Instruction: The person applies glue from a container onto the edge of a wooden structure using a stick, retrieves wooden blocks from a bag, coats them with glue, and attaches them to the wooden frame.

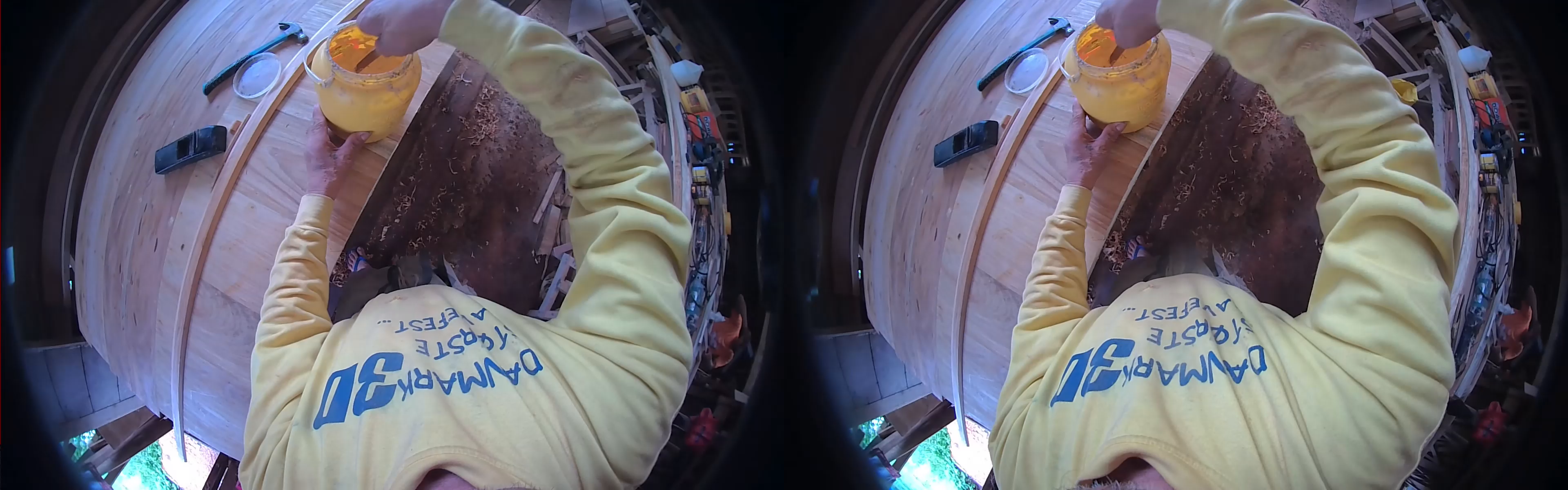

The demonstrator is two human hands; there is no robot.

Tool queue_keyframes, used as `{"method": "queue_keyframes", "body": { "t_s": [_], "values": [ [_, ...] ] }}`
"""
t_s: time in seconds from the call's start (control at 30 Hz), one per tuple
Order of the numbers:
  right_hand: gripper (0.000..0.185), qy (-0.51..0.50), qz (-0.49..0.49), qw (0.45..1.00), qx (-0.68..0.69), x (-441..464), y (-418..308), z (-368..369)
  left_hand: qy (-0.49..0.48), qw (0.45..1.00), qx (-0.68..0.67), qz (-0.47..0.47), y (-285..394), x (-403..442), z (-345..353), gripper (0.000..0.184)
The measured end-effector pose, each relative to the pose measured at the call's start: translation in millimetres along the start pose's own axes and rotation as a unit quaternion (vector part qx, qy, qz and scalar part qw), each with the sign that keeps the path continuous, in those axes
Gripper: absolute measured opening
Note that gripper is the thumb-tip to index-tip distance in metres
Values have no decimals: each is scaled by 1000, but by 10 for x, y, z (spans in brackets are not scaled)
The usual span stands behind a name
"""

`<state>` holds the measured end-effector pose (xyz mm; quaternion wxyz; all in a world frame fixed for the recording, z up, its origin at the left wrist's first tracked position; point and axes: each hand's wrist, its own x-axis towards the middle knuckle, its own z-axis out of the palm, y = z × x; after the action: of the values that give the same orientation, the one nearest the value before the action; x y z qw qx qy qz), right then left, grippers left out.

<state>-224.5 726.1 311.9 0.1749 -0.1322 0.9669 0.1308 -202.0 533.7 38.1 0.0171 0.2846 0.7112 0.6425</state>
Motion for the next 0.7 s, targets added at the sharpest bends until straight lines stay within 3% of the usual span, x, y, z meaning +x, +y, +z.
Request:
{"method": "queue_keyframes", "body": {
  "t_s": [0.03, 0.07, 0.13, 0.17, 0.2, 0.27, 0.3, 0.37, 0.5, 0.6, 0.7],
  "values": [
    [35, -1, 17, 1000, 24, -100, 82, -9, -1, 1000, 6, 19, -101, 43, 17, 76],
    [45, 6, 36, 989, 140, -170, 302, 91, -5, 1000, 9, 26, -179, 55, 33, 77],
    [51, 107, -48, 970, 211, -441, 951, 486, -15, 999, 12, 30, -147, 86, 31, 77],
    [43, 86, 27, 936, 341, -674, 977, 558, -23, 999, 13, 26, -101, 102, 34, 77],
    [37, 64, 100, 877, 466, -912, 939, 639, -25, 999, 14, 32, -105, 133, 52, 77],
    [22, 133, 24, 744, 654, -1208, 998, 1193, -36, 998, 14, 45, -172, 211, 126, 77],
    [15, 168, -14, 658, 734, -1309, 979, 1543, -31, 995, 76, 49, -223, 253, 152, 76],
    [14, 208, -52, 525, 824, -1404, 826, 2155, -23, 978, 198, 60, -321, 333, 199, 74],
    [16, 281, -76, 255, 922, -1450, 472, 3279, -57, 960, 276, 3, -235, 517, 435, 68],
    [18, 323, -16, 105, 940, -1208, 245, 4040, -54, 935, 349, 28, -313, 526, 559, 67],
    [18, 334, 19, 57, 941, -945, 145, 4533, -71, 923, 378, 8, -423, 518, 561, 69]
  ]
}}
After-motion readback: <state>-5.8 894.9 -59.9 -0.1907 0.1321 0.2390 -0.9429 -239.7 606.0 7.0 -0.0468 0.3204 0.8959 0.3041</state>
